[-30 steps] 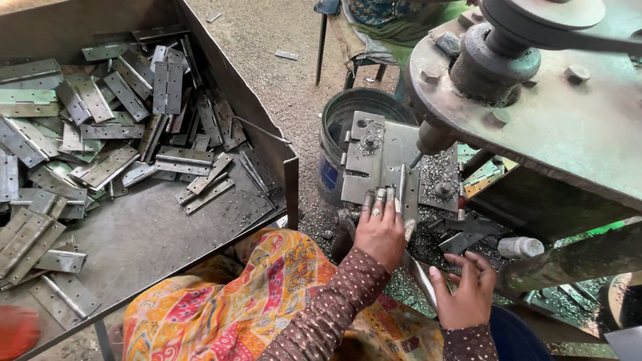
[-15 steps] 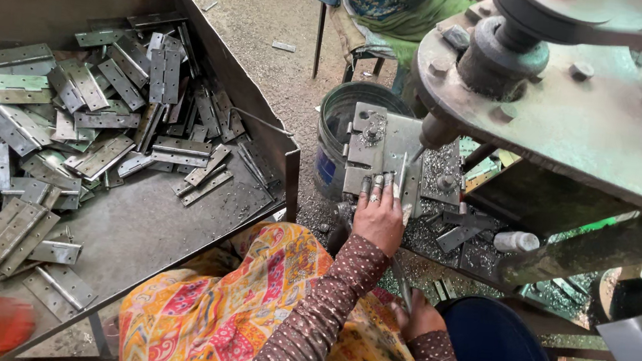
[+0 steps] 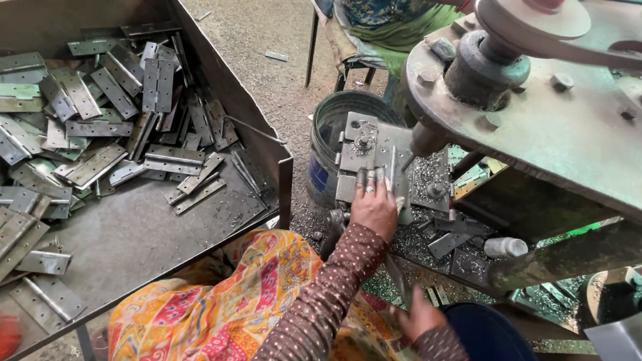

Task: The person repeatedly picks metal hinge pieces from a bin, places them under a punch press, and activates the press to create holes. Processed pieces are dropped into a bucket below. The person uses a metal rod to assist in handling the parts.

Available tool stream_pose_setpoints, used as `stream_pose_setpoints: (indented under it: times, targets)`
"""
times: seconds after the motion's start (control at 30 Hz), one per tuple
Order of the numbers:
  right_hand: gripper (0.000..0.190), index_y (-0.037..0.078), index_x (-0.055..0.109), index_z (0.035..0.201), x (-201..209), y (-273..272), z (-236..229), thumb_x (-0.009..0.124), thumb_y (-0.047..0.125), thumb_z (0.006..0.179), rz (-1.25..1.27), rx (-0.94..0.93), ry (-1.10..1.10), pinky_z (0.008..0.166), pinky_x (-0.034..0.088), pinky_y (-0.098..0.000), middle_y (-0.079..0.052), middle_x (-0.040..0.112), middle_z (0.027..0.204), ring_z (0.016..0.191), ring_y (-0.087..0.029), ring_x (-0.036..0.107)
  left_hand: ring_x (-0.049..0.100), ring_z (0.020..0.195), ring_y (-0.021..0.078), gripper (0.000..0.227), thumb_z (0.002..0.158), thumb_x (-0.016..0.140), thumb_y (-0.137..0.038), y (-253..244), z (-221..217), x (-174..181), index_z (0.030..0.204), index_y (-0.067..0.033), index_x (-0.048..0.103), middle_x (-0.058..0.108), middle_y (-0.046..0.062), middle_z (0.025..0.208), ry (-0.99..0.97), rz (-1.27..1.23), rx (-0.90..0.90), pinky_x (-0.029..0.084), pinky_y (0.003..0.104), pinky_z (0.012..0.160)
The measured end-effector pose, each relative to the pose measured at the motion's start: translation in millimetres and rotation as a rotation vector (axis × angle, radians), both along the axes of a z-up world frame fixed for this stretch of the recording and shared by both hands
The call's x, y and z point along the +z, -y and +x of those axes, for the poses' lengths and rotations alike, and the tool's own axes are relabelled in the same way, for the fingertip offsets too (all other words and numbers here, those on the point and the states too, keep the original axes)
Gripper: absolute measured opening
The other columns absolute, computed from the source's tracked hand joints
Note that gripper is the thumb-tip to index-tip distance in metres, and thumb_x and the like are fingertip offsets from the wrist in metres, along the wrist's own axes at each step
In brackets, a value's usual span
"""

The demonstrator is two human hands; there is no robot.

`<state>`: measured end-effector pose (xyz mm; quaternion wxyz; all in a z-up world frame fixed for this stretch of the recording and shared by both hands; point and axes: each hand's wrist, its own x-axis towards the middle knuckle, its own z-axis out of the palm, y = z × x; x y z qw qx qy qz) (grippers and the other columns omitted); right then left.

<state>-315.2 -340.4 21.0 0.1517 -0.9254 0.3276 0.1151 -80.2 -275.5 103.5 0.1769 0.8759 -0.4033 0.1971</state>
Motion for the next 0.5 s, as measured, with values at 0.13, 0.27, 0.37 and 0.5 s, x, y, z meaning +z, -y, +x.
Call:
stream_pose_setpoints:
  times: [0.13, 0.27, 0.37, 0.5]
  targets:
    - [0.048, 0.007, 0.046, 0.121, -30, -19, -12, 0.063, 0.039, 0.09, 0.031, -0.08, 0.006, 0.06, 0.058, -0.0461, -0.02, 0.072, 0.076, 0.066, -0.036, 0.071, 0.064, 0.117, 0.0367, 0.033, 0.091, 0.056, -0.012, -14, -16, 2, 0.115, 0.0069, 0.069, 0.064, 0.024, 0.128, -0.004, -0.084, -0.013, 0.047, 0.05, 0.104]
    - [0.047, 0.008, 0.046, 0.119, -30, -22, -14, 0.064, 0.039, 0.088, 0.196, -0.15, -0.069, 0.061, 0.061, -0.0449, -0.018, 0.073, 0.079, 0.064, -0.034, 0.074, 0.062, 0.118, 0.0384, 0.025, 0.094, 0.057, -0.011, -36, -34, 3, 0.11, 0.0019, 0.071, 0.063, 0.024, 0.13, -0.081, 0.046, -0.062, 0.039, 0.055, 0.112]
    - [0.047, 0.007, 0.052, 0.111, -3, -3, 1, 0.066, 0.042, 0.083, 0.26, -0.131, -0.118, 0.058, 0.066, -0.0432, -0.014, 0.075, 0.078, 0.065, -0.031, 0.077, 0.06, 0.122, 0.0378, 0.028, 0.093, 0.059, -0.012, -32, -27, 8, 0.113, 0.0038, 0.07, 0.063, 0.024, 0.129, 0.014, -0.012, -0.034, 0.039, 0.053, 0.113]
    - [0.058, 0.005, 0.051, 0.108, 26, 21, 21, 0.071, 0.053, 0.083, -0.037, 0.091, -0.086, 0.063, 0.058, -0.0442, -0.017, 0.07, 0.077, 0.07, -0.034, 0.072, 0.059, 0.124, 0.0377, 0.023, 0.091, 0.059, -0.016, -16, -13, 4, 0.105, -0.0002, 0.071, 0.059, 0.024, 0.136, -0.05, 0.037, -0.045, 0.039, 0.053, 0.111]
